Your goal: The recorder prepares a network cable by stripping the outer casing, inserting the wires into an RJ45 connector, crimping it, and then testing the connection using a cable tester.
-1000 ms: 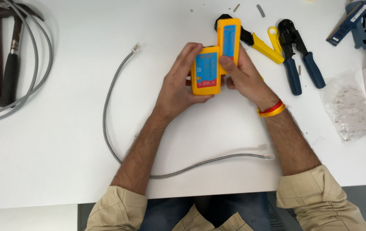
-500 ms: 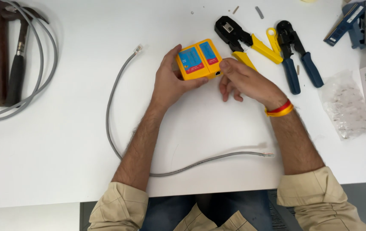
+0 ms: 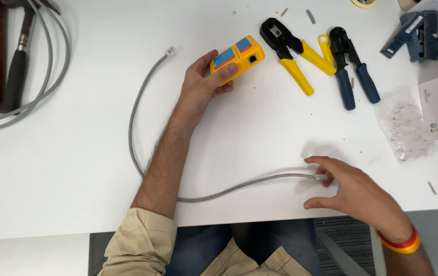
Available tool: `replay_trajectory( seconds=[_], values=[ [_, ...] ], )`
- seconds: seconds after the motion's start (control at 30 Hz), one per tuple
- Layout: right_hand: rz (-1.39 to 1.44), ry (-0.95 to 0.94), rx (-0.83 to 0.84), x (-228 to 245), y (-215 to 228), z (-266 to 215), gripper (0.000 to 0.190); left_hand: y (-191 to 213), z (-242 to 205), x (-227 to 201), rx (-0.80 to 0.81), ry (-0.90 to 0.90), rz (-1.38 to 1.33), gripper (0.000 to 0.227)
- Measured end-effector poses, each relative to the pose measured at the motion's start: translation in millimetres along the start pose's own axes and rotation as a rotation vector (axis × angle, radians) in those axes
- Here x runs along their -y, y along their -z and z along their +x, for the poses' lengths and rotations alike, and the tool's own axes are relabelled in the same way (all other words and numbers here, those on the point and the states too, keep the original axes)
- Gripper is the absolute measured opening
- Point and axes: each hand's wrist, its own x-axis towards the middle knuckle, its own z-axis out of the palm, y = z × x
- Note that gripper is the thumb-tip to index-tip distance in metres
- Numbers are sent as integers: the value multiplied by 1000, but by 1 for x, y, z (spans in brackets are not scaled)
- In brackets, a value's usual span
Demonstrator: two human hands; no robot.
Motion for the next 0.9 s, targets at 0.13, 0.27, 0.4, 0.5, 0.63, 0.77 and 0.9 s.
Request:
replay_trajectory(
  seconds=[0.13,0.27,0.4,0.5,0.63,0.77,0.9],
  values=[
    [107,-134,-66,5,-22,4,36,0,-7,-2,39,71,-83,95],
    [555,-101,-187,-36,-40,14,24,-6,-11,-2,77,74,-141,93],
    [1223,244,-290,-40,-60,32,14,-11,-15,-2,74,67,-83,94],
    [1450,216,-295,15,-44,40,11,-24,-21,-2,92,84,-24,94],
    [1488,222,-296,24,-48,72,19,-34,-25,4,91,54,62,94],
    [1176,241,-451,27,-48,123,28,-26,-23,-4,25,-3,237,99],
    [1015,337,-392,35,-45,176,29,-4,-13,-6,-84,-48,332,105]
  ],
)
